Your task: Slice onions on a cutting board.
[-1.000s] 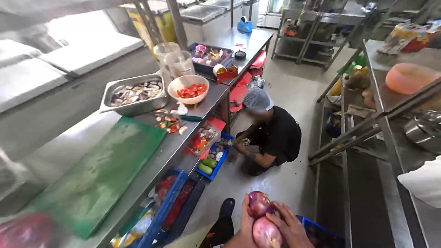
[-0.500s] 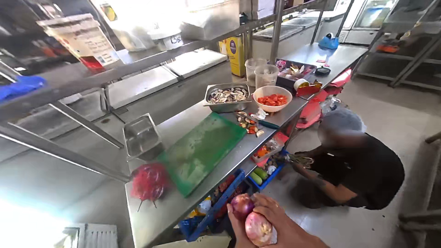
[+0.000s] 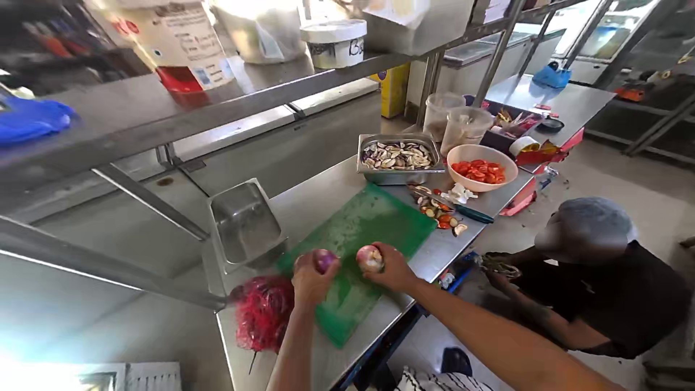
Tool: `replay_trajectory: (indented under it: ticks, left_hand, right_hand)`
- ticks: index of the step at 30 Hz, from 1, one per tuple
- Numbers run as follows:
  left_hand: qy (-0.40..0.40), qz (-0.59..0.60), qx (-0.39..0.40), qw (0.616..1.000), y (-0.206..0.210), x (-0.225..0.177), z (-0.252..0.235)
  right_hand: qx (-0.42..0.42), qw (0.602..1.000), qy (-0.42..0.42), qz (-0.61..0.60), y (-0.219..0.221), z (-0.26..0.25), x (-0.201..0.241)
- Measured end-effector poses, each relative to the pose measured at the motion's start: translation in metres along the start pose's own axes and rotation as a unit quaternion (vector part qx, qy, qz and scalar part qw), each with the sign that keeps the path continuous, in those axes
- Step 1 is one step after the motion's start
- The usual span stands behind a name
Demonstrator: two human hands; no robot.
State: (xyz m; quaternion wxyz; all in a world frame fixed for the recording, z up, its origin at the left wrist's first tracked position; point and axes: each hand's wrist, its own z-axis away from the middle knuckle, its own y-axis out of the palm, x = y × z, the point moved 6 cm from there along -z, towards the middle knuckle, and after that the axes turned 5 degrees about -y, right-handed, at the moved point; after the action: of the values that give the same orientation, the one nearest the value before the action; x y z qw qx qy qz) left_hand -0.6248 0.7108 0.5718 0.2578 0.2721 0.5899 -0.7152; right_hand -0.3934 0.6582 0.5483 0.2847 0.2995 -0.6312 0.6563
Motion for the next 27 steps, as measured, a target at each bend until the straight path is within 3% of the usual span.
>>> replay_trajectory:
  ticks: [2, 4, 9, 11, 13, 15, 17, 21, 23, 25, 27]
  left_hand:
    - [-0.019, -0.256, 0.083, 0.963, 0.03, -0.003, -0.004]
    - [-0.003, -0.339, 0.088, 0.937, 0.048, -0.005, -0.002]
    - [0.049, -0.29, 0.018, 0.956, 0.045, -0.015, 0.005]
    - [0.127, -0.244, -0.071, 0.959, 0.048, -0.032, 0.012]
    - [0.184, -0.235, -0.111, 0.948, 0.062, -0.048, 0.018]
    - [0.133, -0.279, -0.038, 0.95, 0.084, -0.057, 0.015]
    - [0.044, -0.327, 0.049, 0.943, 0.102, -0.06, 0.006]
    - [0.019, -0.321, 0.061, 0.945, 0.112, -0.079, 0.001]
    - [-0.003, -0.345, 0.11, 0.932, 0.116, -0.095, -0.001]
    - [-0.025, -0.338, 0.182, 0.923, 0.124, -0.111, -0.008]
    - [-0.017, -0.279, 0.208, 0.937, 0.132, -0.121, -0.02]
  right_hand:
    - [0.073, 0.993, 0.0, 0.095, 0.02, -0.023, -0.011]
    - [0.125, 0.983, -0.008, 0.136, 0.034, -0.035, -0.018]
    - [0.161, 0.978, -0.027, 0.132, 0.009, -0.027, -0.02]
    - [0.1, 0.988, -0.039, 0.106, -0.032, -0.021, -0.033]
    - [0.005, 0.996, -0.027, 0.084, -0.087, -0.021, -0.061]
    - [-0.085, 0.991, 0.011, 0.098, -0.146, -0.026, -0.107]
    - [-0.117, 0.98, 0.088, 0.138, -0.197, -0.031, -0.155]
    - [-0.028, 0.942, 0.271, 0.195, -0.249, -0.028, -0.225]
    - [0.008, 0.938, 0.273, 0.214, -0.252, -0.027, -0.246]
    - [0.013, 0.954, 0.219, 0.205, -0.253, -0.03, -0.258]
    - [0.008, 0.972, 0.143, 0.184, -0.255, -0.033, -0.263]
